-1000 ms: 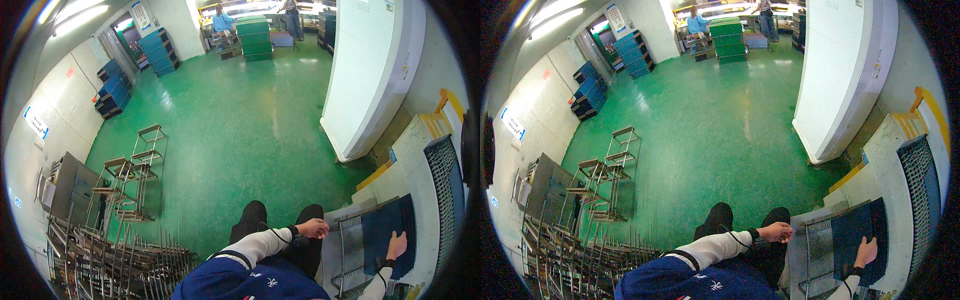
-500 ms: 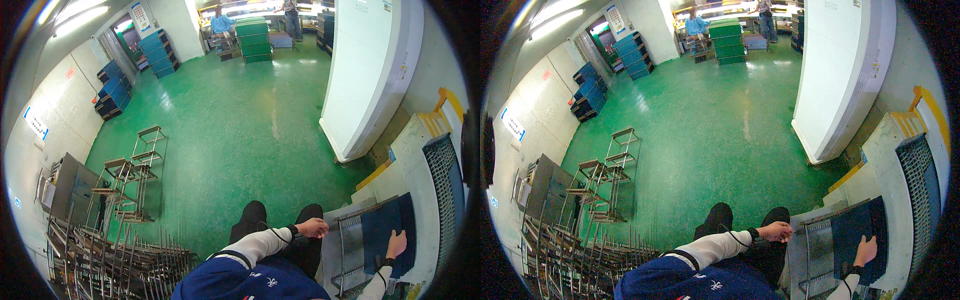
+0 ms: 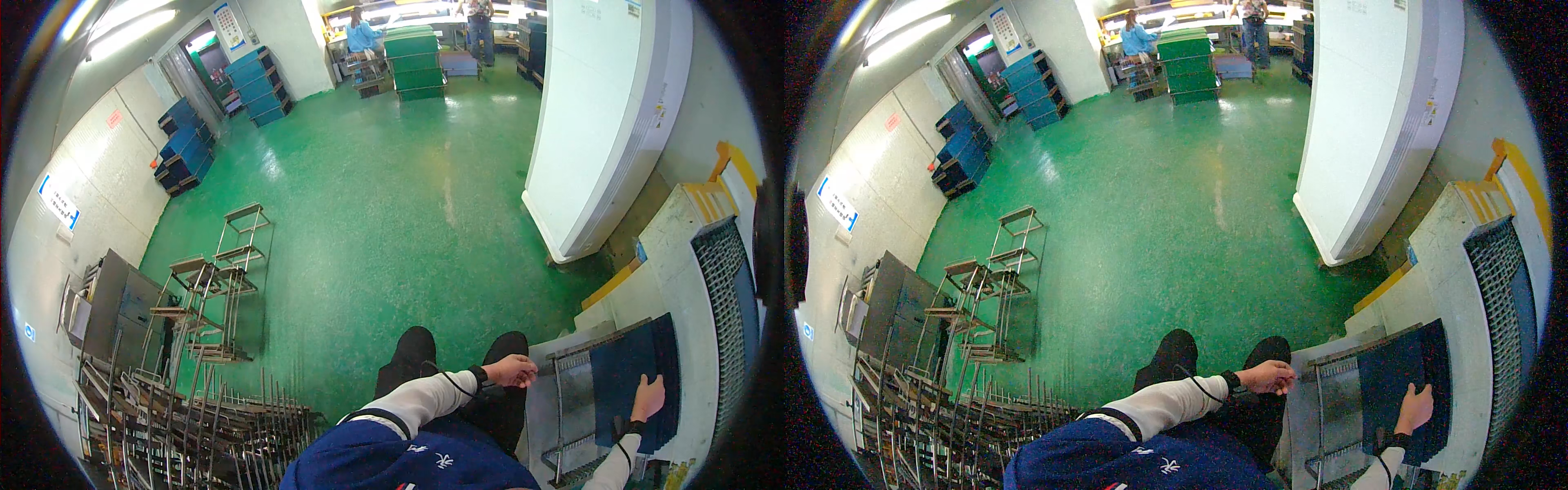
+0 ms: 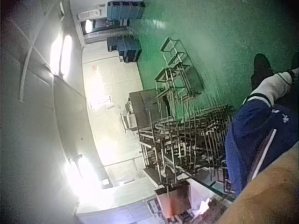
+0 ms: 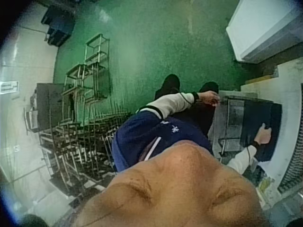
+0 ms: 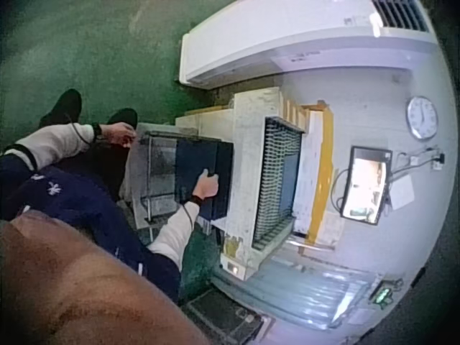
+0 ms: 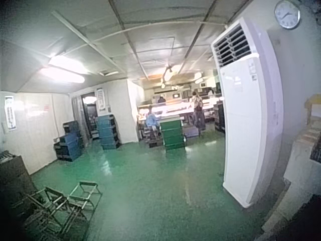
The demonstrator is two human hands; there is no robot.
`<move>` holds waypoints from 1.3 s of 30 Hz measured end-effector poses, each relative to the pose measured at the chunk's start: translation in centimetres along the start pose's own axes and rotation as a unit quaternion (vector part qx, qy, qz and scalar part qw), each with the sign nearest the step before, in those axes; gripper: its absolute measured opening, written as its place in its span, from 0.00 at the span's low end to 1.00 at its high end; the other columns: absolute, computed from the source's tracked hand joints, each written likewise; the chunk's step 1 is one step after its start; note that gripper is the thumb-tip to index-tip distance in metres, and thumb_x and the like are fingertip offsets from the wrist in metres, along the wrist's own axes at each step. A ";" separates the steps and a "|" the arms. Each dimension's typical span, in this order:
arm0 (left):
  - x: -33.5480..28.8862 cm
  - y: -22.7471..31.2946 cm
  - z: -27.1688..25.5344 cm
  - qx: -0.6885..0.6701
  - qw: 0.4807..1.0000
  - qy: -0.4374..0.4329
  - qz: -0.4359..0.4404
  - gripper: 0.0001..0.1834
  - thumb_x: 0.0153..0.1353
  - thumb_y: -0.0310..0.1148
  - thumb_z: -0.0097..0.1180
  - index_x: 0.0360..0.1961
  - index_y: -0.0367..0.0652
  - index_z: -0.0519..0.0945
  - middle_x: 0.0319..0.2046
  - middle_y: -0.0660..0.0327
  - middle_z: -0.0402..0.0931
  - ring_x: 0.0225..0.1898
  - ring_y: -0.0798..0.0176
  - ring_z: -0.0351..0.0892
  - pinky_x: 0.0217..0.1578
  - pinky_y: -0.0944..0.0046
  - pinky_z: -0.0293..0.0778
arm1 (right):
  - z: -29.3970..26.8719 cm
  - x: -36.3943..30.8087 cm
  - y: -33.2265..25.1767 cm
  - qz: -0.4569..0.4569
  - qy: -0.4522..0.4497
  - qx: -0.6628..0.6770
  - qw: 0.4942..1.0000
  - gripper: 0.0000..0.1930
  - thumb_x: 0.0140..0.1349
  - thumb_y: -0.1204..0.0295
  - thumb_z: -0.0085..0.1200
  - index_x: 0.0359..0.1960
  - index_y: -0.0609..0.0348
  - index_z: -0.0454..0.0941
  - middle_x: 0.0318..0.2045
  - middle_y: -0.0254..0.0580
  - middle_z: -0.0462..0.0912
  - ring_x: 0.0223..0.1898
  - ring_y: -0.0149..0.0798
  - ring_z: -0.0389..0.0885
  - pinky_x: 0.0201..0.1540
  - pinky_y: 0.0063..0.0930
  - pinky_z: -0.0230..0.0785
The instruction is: Placing blue sheets into a processing machine one by one.
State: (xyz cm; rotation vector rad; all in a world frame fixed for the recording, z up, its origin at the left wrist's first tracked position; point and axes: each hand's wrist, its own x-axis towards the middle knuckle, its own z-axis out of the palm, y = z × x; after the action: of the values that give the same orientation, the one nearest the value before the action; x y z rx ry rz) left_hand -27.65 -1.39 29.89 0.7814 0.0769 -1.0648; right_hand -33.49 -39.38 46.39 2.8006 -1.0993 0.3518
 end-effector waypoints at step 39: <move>0.2 -0.2 -0.1 0.008 1.000 0.003 0.005 0.08 0.67 0.34 0.49 0.40 0.40 0.72 0.30 0.59 0.76 0.27 0.63 0.78 0.26 0.65 0.74 | 0.2 0.0 0.0 -0.004 0.001 0.008 1.000 0.26 0.56 0.59 0.59 0.52 0.63 0.74 0.45 0.54 0.81 0.45 0.53 0.80 0.47 0.42 0.72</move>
State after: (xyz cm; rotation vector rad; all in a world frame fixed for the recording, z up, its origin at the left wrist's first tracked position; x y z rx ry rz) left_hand -27.69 -1.52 29.66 0.7978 0.0702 -1.0551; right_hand -33.45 -39.46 46.24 2.8172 -1.0894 0.3641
